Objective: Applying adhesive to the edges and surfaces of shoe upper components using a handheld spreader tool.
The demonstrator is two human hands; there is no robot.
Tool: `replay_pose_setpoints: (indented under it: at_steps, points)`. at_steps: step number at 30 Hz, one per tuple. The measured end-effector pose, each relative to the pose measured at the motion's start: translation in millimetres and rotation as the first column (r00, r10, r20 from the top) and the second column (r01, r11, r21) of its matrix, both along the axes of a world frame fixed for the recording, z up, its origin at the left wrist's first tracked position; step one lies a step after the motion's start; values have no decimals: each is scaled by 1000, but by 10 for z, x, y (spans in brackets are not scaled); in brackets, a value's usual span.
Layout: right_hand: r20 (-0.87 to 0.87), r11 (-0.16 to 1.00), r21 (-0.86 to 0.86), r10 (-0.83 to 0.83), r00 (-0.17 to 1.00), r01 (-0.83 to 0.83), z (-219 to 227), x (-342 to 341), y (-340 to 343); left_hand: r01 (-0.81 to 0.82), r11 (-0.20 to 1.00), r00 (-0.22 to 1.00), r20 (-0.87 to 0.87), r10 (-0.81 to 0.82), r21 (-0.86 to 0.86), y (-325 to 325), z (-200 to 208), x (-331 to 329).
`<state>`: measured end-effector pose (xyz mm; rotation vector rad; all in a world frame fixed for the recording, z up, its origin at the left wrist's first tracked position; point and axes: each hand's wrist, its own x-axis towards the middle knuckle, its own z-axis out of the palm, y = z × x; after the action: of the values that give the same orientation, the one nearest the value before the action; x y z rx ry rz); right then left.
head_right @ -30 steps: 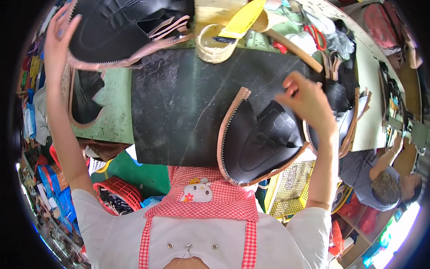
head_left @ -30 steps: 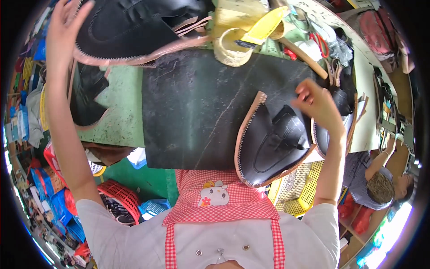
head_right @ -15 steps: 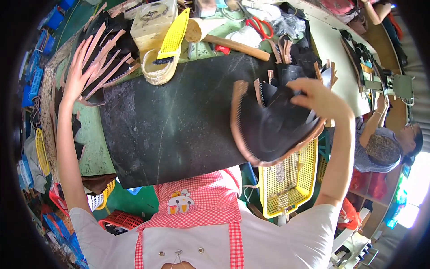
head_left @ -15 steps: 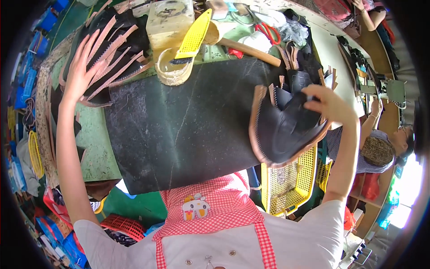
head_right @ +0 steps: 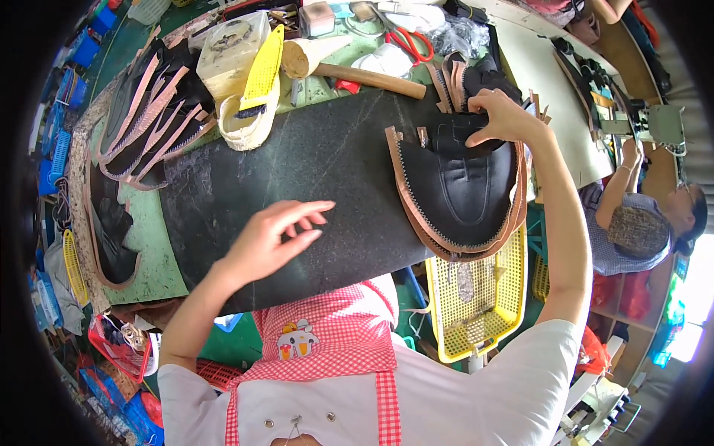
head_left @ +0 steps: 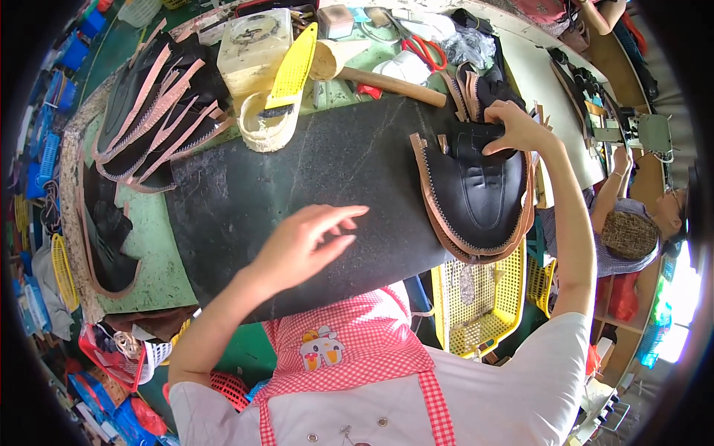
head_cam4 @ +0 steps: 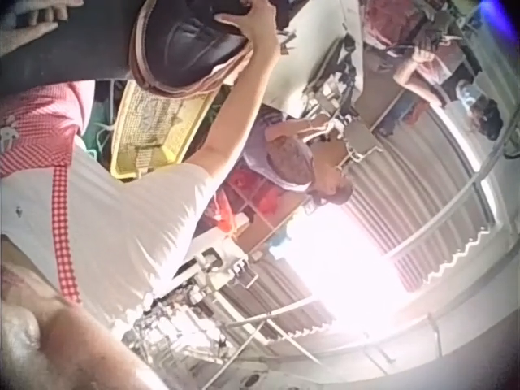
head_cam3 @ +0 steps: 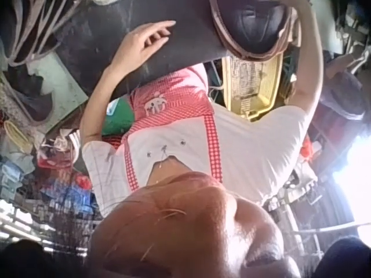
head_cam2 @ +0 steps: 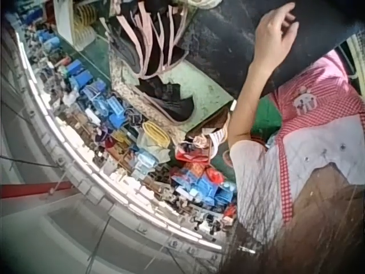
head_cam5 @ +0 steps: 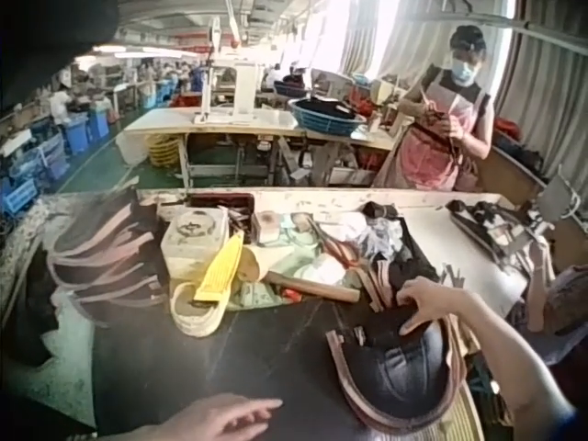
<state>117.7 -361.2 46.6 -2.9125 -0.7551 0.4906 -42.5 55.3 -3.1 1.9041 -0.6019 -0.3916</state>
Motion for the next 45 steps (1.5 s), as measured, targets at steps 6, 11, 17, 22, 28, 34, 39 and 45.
replay_pose_setpoints:
  at_steps: [6,11,17,22,28,34,39,45]
  points:
    - [-112,941,243,-215,970,237,412,-429,292,48,981,958,-270,-99,-189,-424,-288,-133]
    - [33,952,268,-161,986,146,848,-804,806,-103,847,944,-320,-83,-522,-554,-375,-128]
    - [-503,320,783,-181,845,534,598,-1341,1581,-276,899,925,-346,153,-341,378,367,-101]
    - [-810,282,585,165,563,760,-22,-1336,2085,-124,988,914,-376,151,95,1446,727,121]
    - [-650,233,709,-152,745,666,-209,-170,2537,-249,864,951,-58,303,438,1983,235,37]
    - [-217,295,925,-106,970,239,-284,60,2810,-516,538,857,395,332,667,1580,419,-353]
    - [305,681,716,-112,946,-150,-385,-121,2944,-535,553,845,399,357,639,1581,275,-411]
    - [-127,382,896,-267,955,226,-494,-183,2512,-419,568,864,118,490,708,1564,393,-312]
